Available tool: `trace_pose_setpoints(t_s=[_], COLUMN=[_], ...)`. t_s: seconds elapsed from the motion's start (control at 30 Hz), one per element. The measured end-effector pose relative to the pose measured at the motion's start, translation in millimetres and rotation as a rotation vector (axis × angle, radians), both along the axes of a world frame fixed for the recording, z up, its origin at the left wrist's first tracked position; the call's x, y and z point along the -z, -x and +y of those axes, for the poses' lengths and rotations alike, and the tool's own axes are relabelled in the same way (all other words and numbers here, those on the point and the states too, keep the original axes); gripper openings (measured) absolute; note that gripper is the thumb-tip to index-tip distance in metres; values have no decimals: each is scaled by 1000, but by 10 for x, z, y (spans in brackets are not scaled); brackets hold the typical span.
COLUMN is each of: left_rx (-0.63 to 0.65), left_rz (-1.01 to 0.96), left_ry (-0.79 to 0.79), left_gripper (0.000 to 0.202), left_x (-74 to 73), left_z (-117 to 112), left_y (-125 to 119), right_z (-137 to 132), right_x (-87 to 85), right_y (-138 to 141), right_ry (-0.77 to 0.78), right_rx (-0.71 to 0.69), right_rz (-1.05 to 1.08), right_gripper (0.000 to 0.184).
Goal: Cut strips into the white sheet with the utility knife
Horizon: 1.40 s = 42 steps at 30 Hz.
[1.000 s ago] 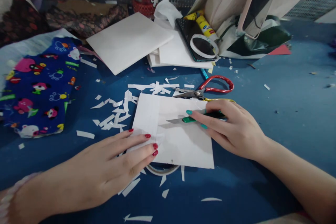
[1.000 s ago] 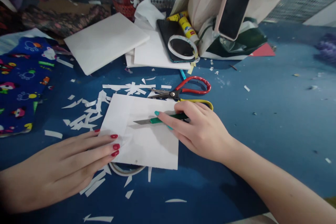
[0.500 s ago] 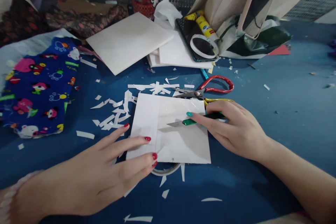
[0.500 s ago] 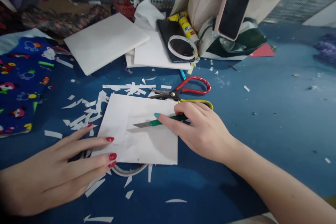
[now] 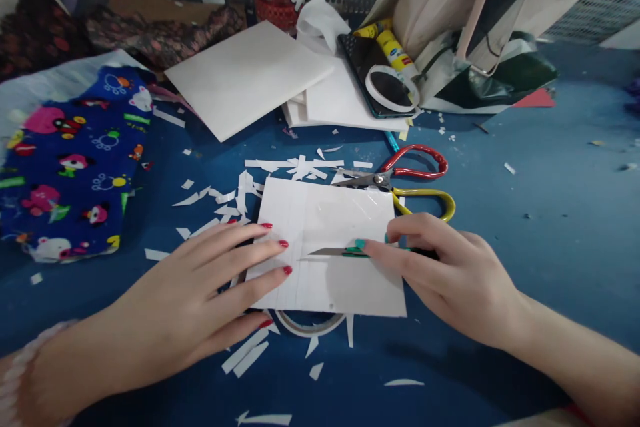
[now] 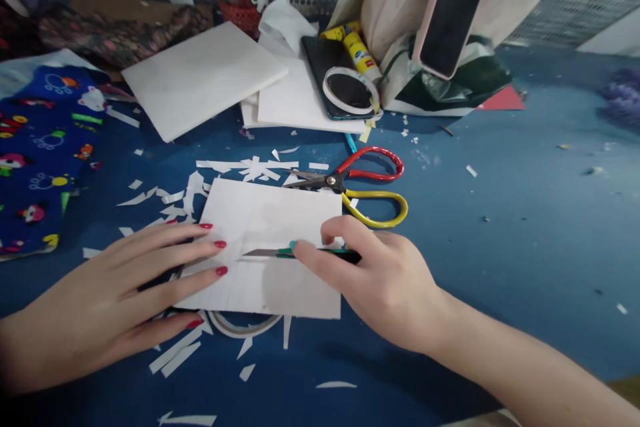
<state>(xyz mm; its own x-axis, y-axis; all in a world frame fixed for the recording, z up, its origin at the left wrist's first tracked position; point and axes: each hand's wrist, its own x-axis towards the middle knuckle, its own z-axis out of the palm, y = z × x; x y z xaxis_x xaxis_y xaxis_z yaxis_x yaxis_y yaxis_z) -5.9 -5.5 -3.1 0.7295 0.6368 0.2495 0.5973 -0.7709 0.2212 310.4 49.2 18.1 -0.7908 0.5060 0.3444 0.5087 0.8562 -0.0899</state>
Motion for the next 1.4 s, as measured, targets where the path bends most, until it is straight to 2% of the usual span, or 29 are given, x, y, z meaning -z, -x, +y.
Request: trace_pose_setpoints(t_s=[0.13,0.27,0.47,0.57,0.73,0.83,1.07,1.4], left_rx=[-35,-53,4,48,121,173,103,118], left_rz=[-16,-21,-29,-24,-19,1,48,20], left_ry=[-18,-70,-89,-75,-40,-55,-35,-28], left_gripper=[29,23,23,25,28,29,33,37], left_x=[42,12,-29,-19,-8,-23,-61,-54], left_z=[-49,-91,-110,-113,-88,-63,-101,-93], left_y=[-42,-76,-86,-76,-22,8,-4,-20], right_z=[-24,-33,-63,-65,-76,-81,-42,-37], right_x=[18,31,7,-23,-54,-70,-92,-76], right_y=[5,-30,-74,-74,-62,-67,-60,-32], right_ry=[16,43,105,157,103,106,27,-14], right_rx=[35,27,98,64,-11,-36,-85,-73], right_rz=[-29,-37,11,-42,-85,-82,-115,-152], right_gripper=[32,35,38,37,44,42,35,39])
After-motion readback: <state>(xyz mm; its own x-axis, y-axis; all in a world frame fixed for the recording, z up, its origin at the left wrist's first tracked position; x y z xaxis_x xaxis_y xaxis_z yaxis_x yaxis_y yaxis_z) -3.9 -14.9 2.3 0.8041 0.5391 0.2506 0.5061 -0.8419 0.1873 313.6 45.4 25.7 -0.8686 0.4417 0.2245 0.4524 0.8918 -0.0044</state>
